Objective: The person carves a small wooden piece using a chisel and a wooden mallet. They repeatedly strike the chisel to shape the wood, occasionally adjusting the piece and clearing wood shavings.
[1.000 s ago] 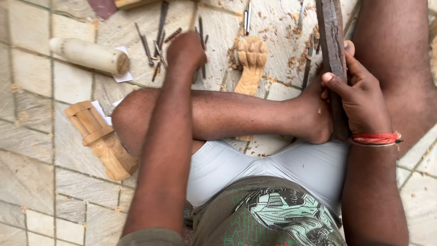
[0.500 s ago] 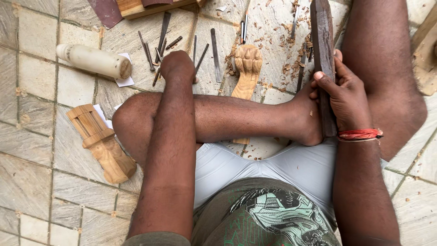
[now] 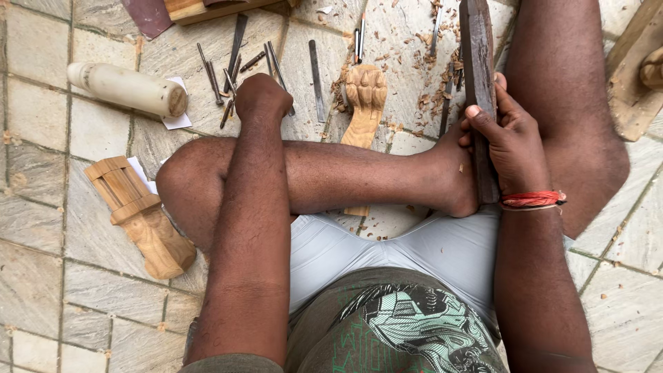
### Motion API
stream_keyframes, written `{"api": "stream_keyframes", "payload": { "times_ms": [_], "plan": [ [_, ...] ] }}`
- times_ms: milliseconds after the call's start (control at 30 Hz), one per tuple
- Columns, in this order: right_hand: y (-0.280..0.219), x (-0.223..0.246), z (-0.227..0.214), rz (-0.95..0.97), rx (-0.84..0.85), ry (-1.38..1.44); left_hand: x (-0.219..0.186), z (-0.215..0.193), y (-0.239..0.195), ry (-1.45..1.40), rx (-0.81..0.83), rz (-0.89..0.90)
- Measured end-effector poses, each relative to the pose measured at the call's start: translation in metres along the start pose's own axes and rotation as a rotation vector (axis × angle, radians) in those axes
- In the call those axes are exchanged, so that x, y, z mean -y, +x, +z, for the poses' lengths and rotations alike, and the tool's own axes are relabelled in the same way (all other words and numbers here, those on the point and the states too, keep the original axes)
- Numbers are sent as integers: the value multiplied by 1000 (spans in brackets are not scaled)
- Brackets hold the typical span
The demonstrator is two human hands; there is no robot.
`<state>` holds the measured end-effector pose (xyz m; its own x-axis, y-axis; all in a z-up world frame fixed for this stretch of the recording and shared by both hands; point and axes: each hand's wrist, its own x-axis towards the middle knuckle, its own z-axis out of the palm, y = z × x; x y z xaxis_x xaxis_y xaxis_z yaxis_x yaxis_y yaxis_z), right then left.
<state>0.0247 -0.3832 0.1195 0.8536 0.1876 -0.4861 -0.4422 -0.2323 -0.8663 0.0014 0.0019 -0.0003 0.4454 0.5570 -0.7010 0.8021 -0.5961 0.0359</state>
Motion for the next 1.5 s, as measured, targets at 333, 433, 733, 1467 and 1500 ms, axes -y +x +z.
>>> {"api": "stream_keyframes", "payload": {
  "times_ms": [333, 433, 733, 1467, 1500],
  "plan": [
    [-2, 2, 3, 11, 0, -4, 3, -4, 6, -306, -30, -83],
    [-3, 2, 4, 17, -5, -5, -3, -6, 4, -267, -30, -91],
    [-1, -3, 3, -3, 20, 51, -15, -18, -18, -613, -7, -64],
    [-40, 69, 17, -184, 160, -30, -88, 10, -30, -571, 38, 1351],
    [-42, 77, 19, -206, 157, -33, -89, 8, -29, -579, 78, 1334]
  ]
}}
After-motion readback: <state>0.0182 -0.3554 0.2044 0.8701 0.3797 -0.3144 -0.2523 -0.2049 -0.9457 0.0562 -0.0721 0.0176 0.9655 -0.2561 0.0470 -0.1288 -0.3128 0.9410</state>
